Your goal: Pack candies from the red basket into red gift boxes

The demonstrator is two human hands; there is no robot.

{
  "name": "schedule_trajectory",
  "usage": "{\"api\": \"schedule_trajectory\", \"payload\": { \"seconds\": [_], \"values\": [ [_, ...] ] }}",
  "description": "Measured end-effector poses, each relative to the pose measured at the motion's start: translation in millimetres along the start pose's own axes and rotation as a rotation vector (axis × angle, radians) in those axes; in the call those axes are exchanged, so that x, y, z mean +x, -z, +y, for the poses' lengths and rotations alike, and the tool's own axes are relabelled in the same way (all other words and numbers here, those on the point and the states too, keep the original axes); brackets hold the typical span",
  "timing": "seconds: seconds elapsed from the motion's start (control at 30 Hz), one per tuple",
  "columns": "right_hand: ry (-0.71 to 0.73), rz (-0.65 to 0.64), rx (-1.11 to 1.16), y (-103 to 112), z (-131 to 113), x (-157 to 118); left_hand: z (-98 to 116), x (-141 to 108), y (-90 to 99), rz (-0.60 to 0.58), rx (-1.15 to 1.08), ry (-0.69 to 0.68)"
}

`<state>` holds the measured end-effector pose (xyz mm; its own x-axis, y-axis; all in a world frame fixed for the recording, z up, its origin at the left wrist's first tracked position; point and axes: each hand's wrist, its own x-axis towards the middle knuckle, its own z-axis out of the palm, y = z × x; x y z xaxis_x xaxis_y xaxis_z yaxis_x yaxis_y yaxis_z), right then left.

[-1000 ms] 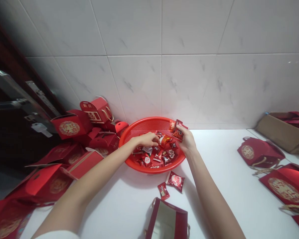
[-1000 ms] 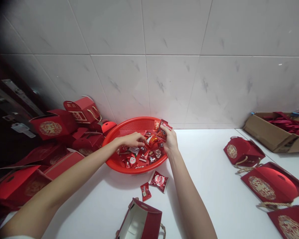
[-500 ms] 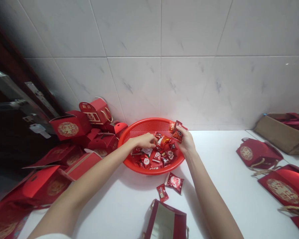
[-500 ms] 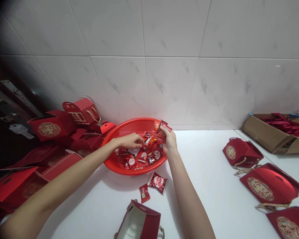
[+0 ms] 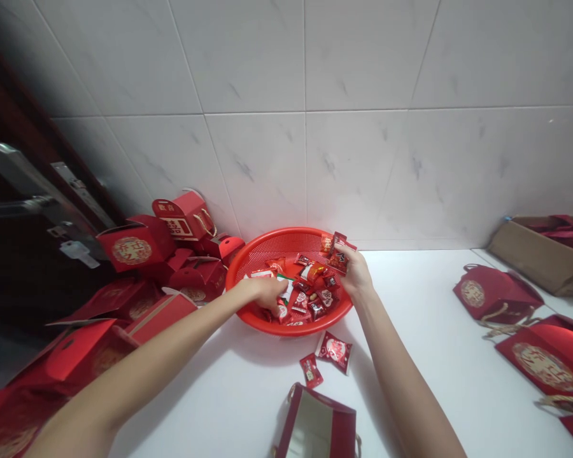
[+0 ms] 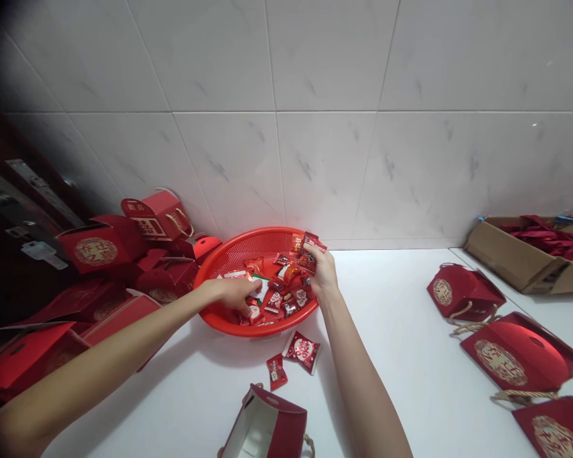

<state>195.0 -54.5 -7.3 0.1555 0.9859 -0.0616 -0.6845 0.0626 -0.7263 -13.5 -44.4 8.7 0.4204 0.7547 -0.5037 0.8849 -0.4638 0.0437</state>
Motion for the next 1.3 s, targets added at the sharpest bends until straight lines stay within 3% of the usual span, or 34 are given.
{"api": "schedule_trajectory", "payload": {
  "seconds": [0.17,0.3,0.43,0.67,0.93,1.3],
  "values": [
    [-0.008,0.006,0.005,-1,-1,-1,12,-1,-0.9,-0.041,0.03,-0.02],
    [0.001,0.005,0.008,0,0,0,11,-2,1.5,-0.077,-0.02,-0.128],
    [0.004,-0.019,0.006,2,1,2,7,0,5.9,0.023,-0.157,-0.256],
    [0.007,-0.025,0.032,3,2,3,-7,16,12.9,0.186,-0.422,-0.304],
    [-0.009,-0.062,0.028,3,2,4,-11,22,6.7,0.191,-0.532,-0.264],
    [-0.016,-0.022,0.011,0,0,0,-15,28,-1.3,0.332,-0.241,-0.126]
  ]
}}
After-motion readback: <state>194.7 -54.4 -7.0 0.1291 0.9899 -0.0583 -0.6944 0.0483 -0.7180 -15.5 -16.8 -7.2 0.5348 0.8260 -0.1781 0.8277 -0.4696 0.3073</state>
